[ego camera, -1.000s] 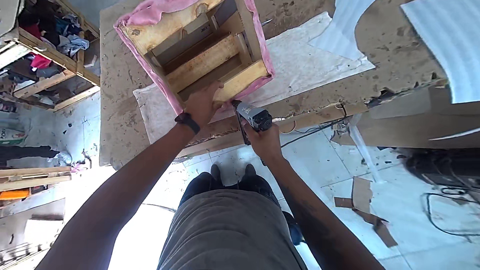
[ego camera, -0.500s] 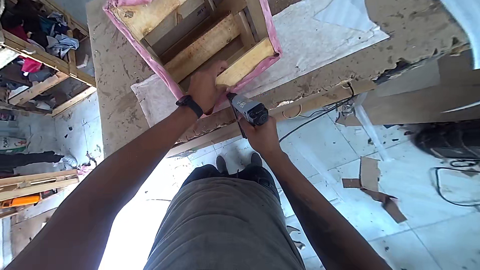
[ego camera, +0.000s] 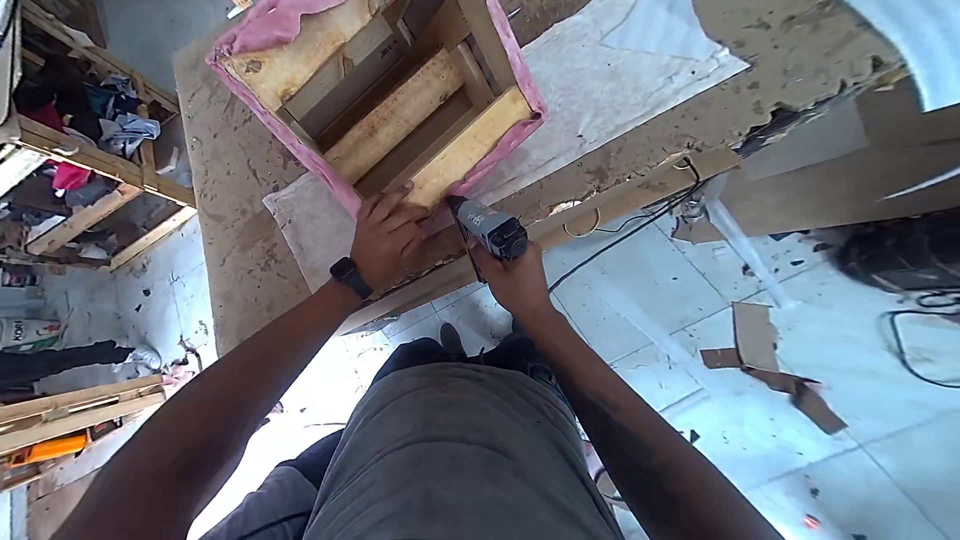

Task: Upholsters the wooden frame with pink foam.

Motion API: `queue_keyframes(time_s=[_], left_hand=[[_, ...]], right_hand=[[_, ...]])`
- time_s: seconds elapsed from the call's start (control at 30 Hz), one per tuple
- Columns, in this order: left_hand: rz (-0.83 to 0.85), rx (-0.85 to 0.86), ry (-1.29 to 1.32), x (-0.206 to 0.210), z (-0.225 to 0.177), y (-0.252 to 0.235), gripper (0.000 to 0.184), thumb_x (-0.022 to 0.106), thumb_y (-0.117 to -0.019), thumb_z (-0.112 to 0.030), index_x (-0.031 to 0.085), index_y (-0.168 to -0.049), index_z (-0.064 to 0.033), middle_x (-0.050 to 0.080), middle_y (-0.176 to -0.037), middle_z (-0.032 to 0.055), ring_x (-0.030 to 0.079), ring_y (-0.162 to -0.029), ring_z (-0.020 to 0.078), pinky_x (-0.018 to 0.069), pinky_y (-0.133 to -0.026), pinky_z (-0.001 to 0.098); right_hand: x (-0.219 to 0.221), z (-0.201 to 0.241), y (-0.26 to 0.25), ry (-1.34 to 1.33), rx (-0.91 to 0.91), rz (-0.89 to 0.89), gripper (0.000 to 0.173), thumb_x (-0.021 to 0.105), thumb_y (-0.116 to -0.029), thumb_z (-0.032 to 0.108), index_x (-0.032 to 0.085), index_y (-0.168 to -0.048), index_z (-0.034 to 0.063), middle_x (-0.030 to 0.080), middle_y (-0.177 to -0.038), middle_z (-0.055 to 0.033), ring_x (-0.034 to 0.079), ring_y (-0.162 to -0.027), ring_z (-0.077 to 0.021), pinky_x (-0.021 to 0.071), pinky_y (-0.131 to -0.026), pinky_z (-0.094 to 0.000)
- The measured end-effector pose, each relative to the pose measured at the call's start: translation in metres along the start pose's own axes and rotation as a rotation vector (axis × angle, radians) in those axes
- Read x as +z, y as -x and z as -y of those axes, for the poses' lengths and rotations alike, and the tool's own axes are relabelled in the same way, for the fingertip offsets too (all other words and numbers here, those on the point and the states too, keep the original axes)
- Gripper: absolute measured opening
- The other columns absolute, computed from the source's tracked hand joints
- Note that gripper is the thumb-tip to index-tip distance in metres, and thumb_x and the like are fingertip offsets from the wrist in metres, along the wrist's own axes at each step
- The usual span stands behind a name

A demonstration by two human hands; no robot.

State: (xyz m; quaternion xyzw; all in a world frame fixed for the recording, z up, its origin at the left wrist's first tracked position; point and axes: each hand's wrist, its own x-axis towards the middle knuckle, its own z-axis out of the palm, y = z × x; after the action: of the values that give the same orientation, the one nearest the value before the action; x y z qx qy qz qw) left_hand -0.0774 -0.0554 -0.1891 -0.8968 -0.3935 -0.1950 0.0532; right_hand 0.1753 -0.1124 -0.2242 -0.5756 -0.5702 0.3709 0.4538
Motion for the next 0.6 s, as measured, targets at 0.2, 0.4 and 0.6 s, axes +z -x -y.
queue_keyframes(time_s=[0.2,0.4,0.6], left_hand=[[-0.162,0.053,0.147,0.001,0.011,0.004,0.018,0.066,-0.0942,-0.008,0.071,-0.077,-0.0071,0.071,-0.132,0.0035,0.058,-0.135,0.0207,0.0371,-0.121,0.0499],[-0.079,0.047,0.169,-0.009,0.026,0.007,0.018,0.070,-0.0943,-0.010,0.071,-0.076,-0.0071,0.066,-0.141,0.0031,0.059,-0.134,0.0216,0.0371,-0.120,0.0515],[0.040,-0.100,0.136,-0.024,0.032,-0.005,0.026,0.068,-0.0997,-0.025,0.074,-0.124,-0.0173,0.037,-0.164,0.0131,0.045,-0.145,0.0312,0.0427,-0.116,0.0519]], right_hand=[[0.016,0.006,0.014,0.019,-0.024,0.013,0.021,0.071,-0.0945,0.035,0.071,-0.101,0.0155,0.071,-0.082,0.0041,0.069,-0.074,-0.0056,0.0612,-0.068,-0.0351],[0.034,0.010,0.014,0.039,-0.014,0.020,0.020,0.071,-0.0942,0.032,0.070,-0.104,0.0147,0.071,-0.084,0.0031,0.069,-0.076,-0.0063,0.0606,-0.070,-0.0359],[0.044,0.009,0.024,0.002,-0.043,-0.008,0.024,0.073,-0.0923,0.031,0.070,-0.109,0.0143,0.073,-0.090,0.0034,0.070,-0.082,-0.0046,0.0617,-0.074,-0.0331]])
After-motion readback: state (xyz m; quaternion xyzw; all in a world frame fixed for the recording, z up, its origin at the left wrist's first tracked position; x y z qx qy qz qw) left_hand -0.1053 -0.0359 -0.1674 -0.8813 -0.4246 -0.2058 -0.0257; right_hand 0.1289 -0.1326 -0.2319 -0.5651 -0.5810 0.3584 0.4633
